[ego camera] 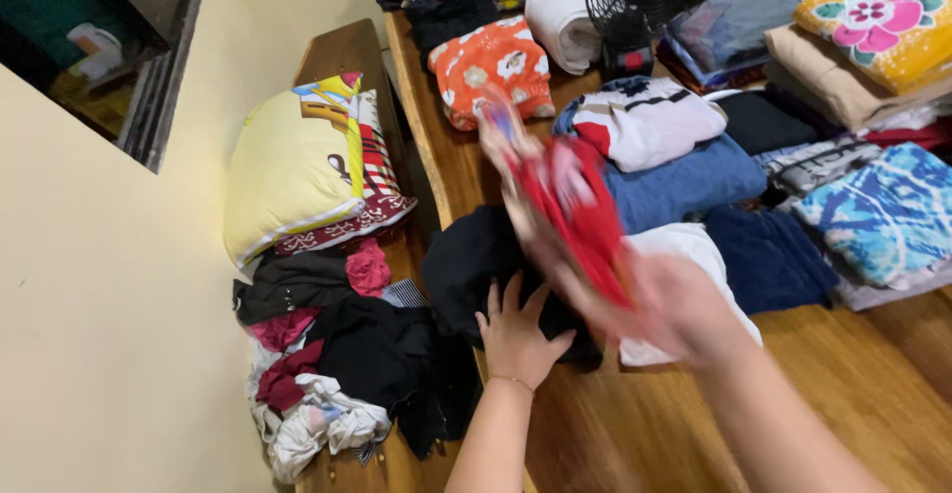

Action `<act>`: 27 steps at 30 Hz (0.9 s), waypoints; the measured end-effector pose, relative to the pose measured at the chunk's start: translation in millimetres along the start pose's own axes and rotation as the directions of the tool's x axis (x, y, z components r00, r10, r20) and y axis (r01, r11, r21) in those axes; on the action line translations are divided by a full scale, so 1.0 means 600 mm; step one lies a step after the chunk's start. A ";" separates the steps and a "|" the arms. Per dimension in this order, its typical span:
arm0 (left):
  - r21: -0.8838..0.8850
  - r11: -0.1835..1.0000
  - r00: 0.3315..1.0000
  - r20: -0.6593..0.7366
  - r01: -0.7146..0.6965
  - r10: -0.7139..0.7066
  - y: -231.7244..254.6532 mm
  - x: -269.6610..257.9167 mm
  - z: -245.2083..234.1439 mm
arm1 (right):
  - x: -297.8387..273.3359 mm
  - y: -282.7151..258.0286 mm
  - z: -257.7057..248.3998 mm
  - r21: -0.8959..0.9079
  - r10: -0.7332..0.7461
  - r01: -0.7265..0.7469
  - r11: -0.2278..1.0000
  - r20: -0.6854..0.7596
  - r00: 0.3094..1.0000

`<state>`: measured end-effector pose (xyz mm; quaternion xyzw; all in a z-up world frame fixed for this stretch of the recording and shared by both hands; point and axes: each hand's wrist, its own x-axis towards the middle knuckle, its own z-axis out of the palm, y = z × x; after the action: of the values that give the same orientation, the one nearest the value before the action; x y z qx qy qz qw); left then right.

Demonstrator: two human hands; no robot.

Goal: The person folds several garments on a wooden table. They fold a black top, a red graphic t-shirt, and a maroon pair of shorts, placing each folded item into a growing stack. The person then picks up a white shirt from a nearby pile.

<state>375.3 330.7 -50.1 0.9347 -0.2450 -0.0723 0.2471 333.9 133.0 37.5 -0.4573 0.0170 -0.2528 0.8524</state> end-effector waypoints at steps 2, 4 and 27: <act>0.060 0.998 0.998 -0.060 -0.021 0.025 -0.024 0.015 0.034 | -0.044 -0.044 0.014 0.041 -0.053 0.048 0.998 0.146 0.988; 0.136 0.987 0.969 -0.219 -0.085 0.114 -0.045 0.030 0.073 | -0.083 -0.056 0.020 -0.150 0.004 0.029 0.988 0.212 0.977; 0.068 0.994 0.993 -0.079 -0.082 0.087 0.018 0.209 -0.019 | -0.318 0.100 -0.152 -0.992 0.335 -0.084 0.090 -0.049 0.941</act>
<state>482.6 265.7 -36.4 0.9331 -0.2762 -0.0156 0.2296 168.9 174.9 -101.6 -0.9184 0.1631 -0.0084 0.3604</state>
